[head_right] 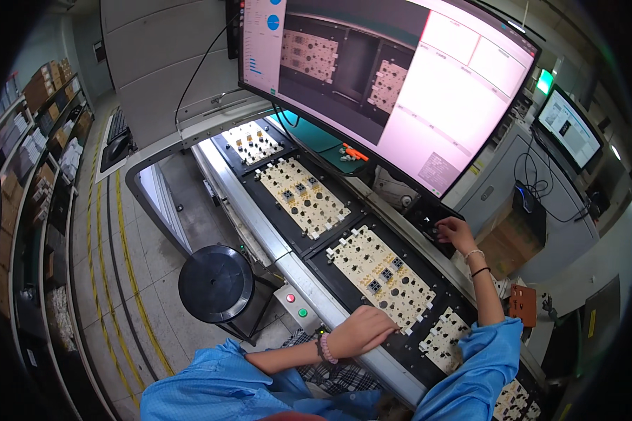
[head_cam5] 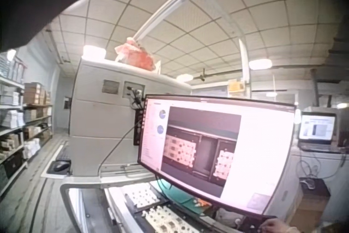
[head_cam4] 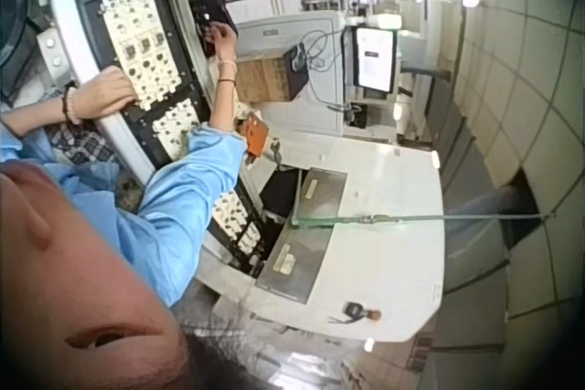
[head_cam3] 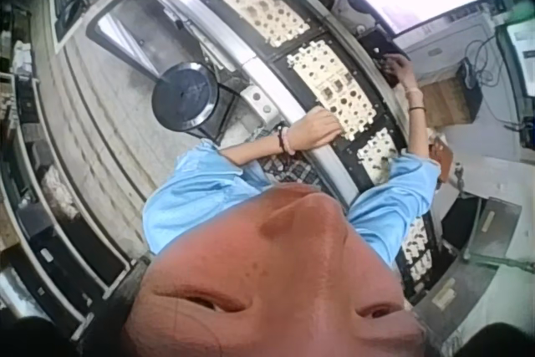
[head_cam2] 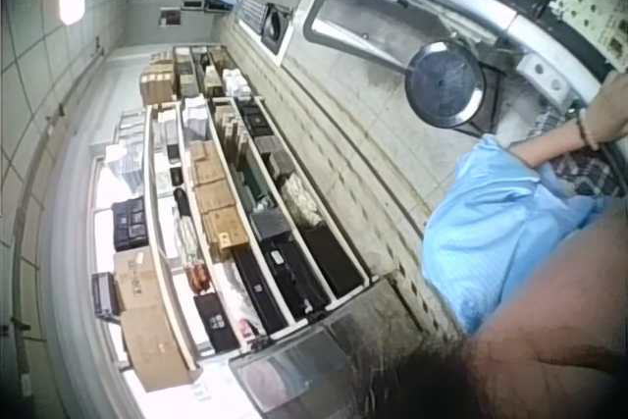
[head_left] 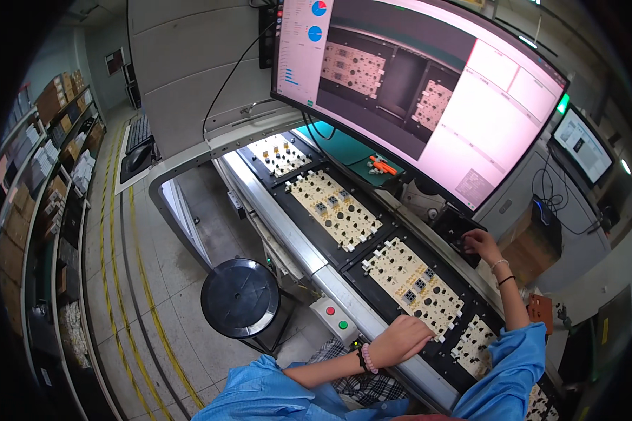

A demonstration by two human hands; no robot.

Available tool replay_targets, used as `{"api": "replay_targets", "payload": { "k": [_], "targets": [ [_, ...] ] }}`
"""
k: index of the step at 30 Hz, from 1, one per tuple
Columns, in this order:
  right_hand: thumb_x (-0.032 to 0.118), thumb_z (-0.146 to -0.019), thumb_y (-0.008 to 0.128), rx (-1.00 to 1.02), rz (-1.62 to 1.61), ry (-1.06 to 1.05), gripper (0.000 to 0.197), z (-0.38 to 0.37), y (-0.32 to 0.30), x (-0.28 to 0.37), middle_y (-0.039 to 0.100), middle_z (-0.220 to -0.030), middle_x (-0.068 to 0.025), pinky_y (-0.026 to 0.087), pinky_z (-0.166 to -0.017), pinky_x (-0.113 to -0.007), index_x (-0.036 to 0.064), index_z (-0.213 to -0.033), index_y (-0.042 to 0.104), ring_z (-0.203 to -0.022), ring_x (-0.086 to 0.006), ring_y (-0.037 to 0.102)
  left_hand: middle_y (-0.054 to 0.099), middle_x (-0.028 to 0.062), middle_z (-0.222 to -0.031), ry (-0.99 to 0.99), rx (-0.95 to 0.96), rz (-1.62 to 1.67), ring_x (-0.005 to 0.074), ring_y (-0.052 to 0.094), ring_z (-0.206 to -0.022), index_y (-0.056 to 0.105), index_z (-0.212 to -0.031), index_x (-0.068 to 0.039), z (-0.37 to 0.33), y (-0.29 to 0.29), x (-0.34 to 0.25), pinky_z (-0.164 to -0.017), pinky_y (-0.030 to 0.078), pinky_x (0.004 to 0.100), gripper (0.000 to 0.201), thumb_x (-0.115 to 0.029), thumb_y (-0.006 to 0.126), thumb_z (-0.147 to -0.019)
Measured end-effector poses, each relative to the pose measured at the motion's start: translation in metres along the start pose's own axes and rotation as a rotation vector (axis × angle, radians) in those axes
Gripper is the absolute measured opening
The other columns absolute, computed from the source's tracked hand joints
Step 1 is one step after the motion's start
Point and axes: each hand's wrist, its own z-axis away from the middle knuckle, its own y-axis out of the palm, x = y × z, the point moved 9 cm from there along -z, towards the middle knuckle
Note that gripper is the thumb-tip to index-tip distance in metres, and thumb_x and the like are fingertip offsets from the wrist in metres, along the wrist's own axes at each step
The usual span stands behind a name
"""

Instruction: The person presses buttons on the conveyor control panel and inserts small electronic components onto circuit boards on the assembly line by hand.

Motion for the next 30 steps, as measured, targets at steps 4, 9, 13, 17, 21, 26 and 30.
{"api": "replay_targets", "payload": {
  "k": [4, 9, 13, 17, 21, 26, 30],
  "targets": [
    [0.016, -0.098, 0.061, 0.124, -0.261, 0.032, 0.026, 0.065, 0.059, 0.054, 0.067, -0.095, -0.0071, 0.058, -0.077, -0.025, -0.0026, -0.115, 0.063, -0.083, -0.0123, 0.067, 0.06, 0.0127, -0.11, -0.234, -0.175, 0.27, 0.0232, 0.062, -0.095, 0.053, -0.126, -0.001, -0.004, -0.017, 0.022, -0.085, 0.049, 0.0342, 0.032, -0.004, 0.058, -0.094],
    [0.018, -0.099, 0.06, 0.553, -0.381, 0.16, 0.027, 0.146, 0.15, 0.075, 0.069, -0.101, -0.008, 0.058, -0.081, -0.024, -0.0027, -0.117, 0.063, -0.086, -0.0121, 0.068, 0.056, 0.0128, -0.12, -0.463, -0.366, 0.565, 0.015, 0.063, -0.094, 0.046, -0.132, 0.001, 0.01, -0.026, 0.059, -0.082, 0.052, 0.0261, 0.048, 0.004, 0.065, -0.089],
    [0.02, -0.099, 0.061, 0.637, -0.415, 0.168, 0.031, 0.17, 0.169, 0.058, 0.069, -0.105, -0.0076, 0.057, -0.081, -0.022, -0.0014, -0.122, 0.062, -0.09, -0.0097, 0.067, 0.059, 0.0118, -0.113, -0.395, -0.141, 0.372, 0.0138, 0.064, -0.094, 0.049, -0.132, 0.0, 0.003, -0.02, 0.05, -0.082, 0.053, 0.0262, 0.044, 0.002, 0.065, -0.091],
    [0.018, -0.098, 0.062, 0.665, -0.434, 0.223, 0.032, 0.184, 0.177, 0.052, 0.07, -0.107, -0.008, 0.057, -0.079, -0.021, -0.0025, -0.122, 0.063, -0.09, -0.0098, 0.067, 0.062, 0.0098, -0.101, -0.43, -0.147, 0.371, 0.0146, 0.067, -0.087, 0.055, -0.123, 0.001, 0.0, -0.02, 0.039, -0.077, 0.055, 0.0261, 0.035, 0.003, 0.066, -0.089],
    [0.019, -0.098, 0.063, 0.646, -0.399, 0.236, 0.032, 0.189, 0.18, 0.055, 0.071, -0.107, -0.0085, 0.057, -0.079, -0.022, -0.0023, -0.122, 0.063, -0.089, -0.0101, 0.068, 0.062, 0.009, -0.1, -0.504, -0.211, 0.346, 0.0153, 0.067, -0.087, 0.062, -0.107, 0.002, 0.007, -0.026, 0.048, -0.075, 0.055, 0.0257, 0.02, 0.004, 0.068, -0.088],
    [0.02, -0.098, 0.063, 0.606, -0.382, 0.237, 0.029, 0.186, 0.177, 0.064, 0.072, -0.105, -0.0082, 0.057, -0.078, -0.023, -0.0014, -0.117, 0.065, -0.086, -0.0099, 0.068, 0.061, 0.0123, -0.104, -0.396, -0.248, 0.277, 0.0203, 0.065, -0.084, 0.066, -0.105, -0.001, 0.002, -0.035, 0.048, -0.071, 0.053, 0.0267, 0.021, 0.003, 0.07, -0.085],
    [0.018, -0.098, 0.061, 0.61, -0.364, 0.261, 0.028, 0.184, 0.183, 0.082, 0.071, -0.105, -0.0115, 0.057, -0.079, -0.023, -0.0025, -0.117, 0.062, -0.087, -0.0118, 0.069, 0.057, 0.0121, -0.11, -0.398, -0.241, 0.371, 0.0162, 0.065, -0.086, 0.062, -0.108, 0.0, -0.002, -0.04, 0.054, -0.072, 0.054, 0.0242, 0.025, 0.003, 0.07, -0.085]
  ]
}}
